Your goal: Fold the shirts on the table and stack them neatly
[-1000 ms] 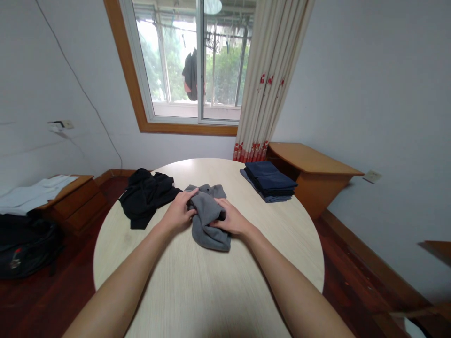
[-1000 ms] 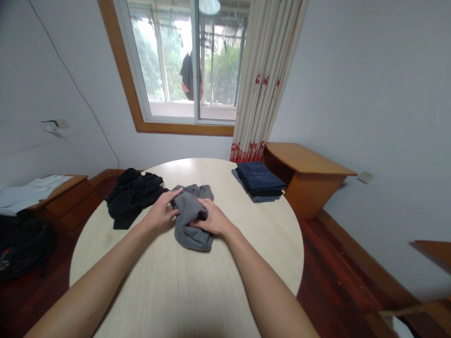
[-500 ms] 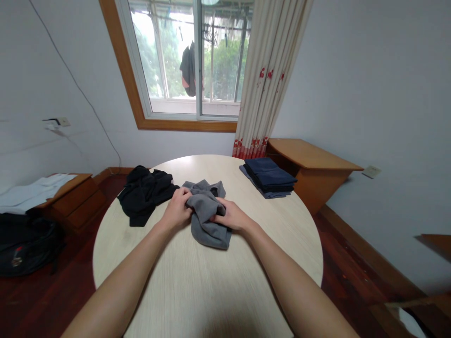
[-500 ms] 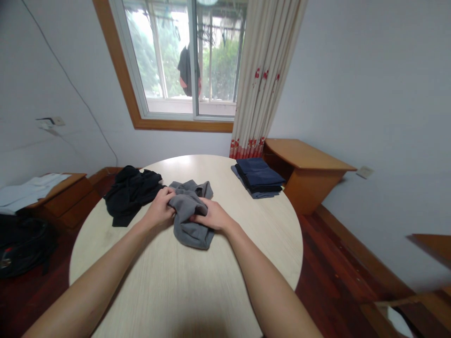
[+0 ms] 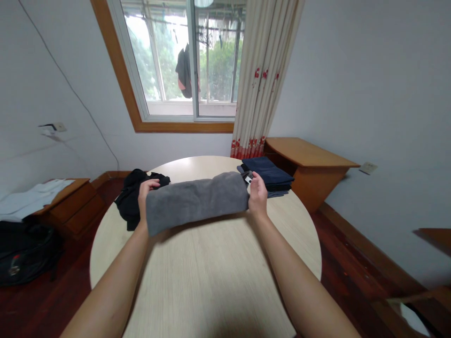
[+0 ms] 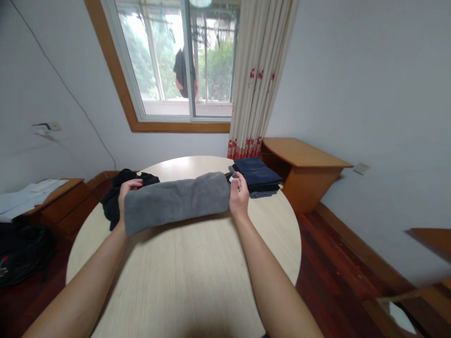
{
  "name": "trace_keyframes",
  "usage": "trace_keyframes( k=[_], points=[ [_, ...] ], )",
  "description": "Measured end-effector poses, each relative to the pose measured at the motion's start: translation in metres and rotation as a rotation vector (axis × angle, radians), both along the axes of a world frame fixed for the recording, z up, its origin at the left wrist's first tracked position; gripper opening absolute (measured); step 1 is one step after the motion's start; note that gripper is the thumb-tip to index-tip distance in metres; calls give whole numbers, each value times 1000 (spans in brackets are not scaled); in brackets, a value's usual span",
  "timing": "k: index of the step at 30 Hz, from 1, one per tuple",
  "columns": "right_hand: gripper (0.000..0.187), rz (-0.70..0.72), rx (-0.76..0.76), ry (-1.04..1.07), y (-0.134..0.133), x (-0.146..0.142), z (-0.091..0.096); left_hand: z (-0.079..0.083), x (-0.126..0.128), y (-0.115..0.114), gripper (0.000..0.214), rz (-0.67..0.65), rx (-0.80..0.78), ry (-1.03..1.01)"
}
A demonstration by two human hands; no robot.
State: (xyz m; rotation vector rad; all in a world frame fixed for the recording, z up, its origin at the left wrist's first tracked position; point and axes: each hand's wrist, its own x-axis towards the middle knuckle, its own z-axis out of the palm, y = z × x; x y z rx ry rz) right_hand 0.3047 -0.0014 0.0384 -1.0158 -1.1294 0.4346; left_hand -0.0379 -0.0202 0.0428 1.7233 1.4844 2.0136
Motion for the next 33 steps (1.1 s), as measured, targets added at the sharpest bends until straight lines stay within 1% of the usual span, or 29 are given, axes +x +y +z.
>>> trace_keyframes(
  k=[3,6,9,11,13,14,15,16,17,19,20,21,22,23,24,26,27,28,29,31,33],
  points=[
    [85,-3,-96,8,8,-2,-10,3,8,-2,33,-230,-216,144],
    [82,-1,-142,-48,13,-3,-19,10,13,-5,35,-486,-413,264],
    [79,-15,-146,-138,14,-4,-24,16,19,-13,34,-703,-528,301],
    [81,-13,-163,-176,13,-4,-24,17,23,-20,41,-923,-651,309],
    [83,3,-182,-186,13,-5,-25,15,28,-27,53,-1222,-846,291],
    [84,22,-184,-186,12,-5,-24,13,30,-29,58,-1345,-935,258],
    [83,50,-179,-183,12,-7,-24,10,33,-29,59,-1407,-985,203],
    [82,88,-169,-179,12,-8,-23,7,35,-27,60,-1391,-979,131],
    [80,140,-156,-173,10,-10,-22,3,38,-24,59,-1300,-921,54],
    [77,282,-136,-160,5,-17,-17,-6,44,-16,60,-995,-727,-53],
    [75,364,-132,-152,1,-21,-14,-12,47,-11,63,-850,-638,-74],
    [74,448,-131,-145,-4,-25,-10,-17,50,-7,67,-741,-577,-77],
    [72,534,-132,-140,-9,-30,-6,-22,53,-4,73,-672,-543,-72],
    [70,624,-139,-133,-15,-36,-3,-27,56,-2,79,-638,-526,-68],
    [68,716,-150,-125,-22,-41,1,-30,58,-1,85,-632,-514,-70],
    [64,867,-177,-118,-32,-49,6,-34,63,-3,94,-663,-488,-62],
    [62,912,-191,-117,-35,-53,7,-33,64,-4,94,-681,-470,-42],
    [60,930,-206,-116,-37,-55,7,-31,66,-7,88,-690,-449,-8],
    [59,922,-221,-113,-37,-57,5,-28,67,-9,78,-684,-430,37],
    [58,866,-262,-89,-33,-58,0,-21,68,-13,50,-640,-396,144],
    [54,775,-293,-34,-24,-57,-7,-14,68,-15,30,-594,-368,245]
  ],
)
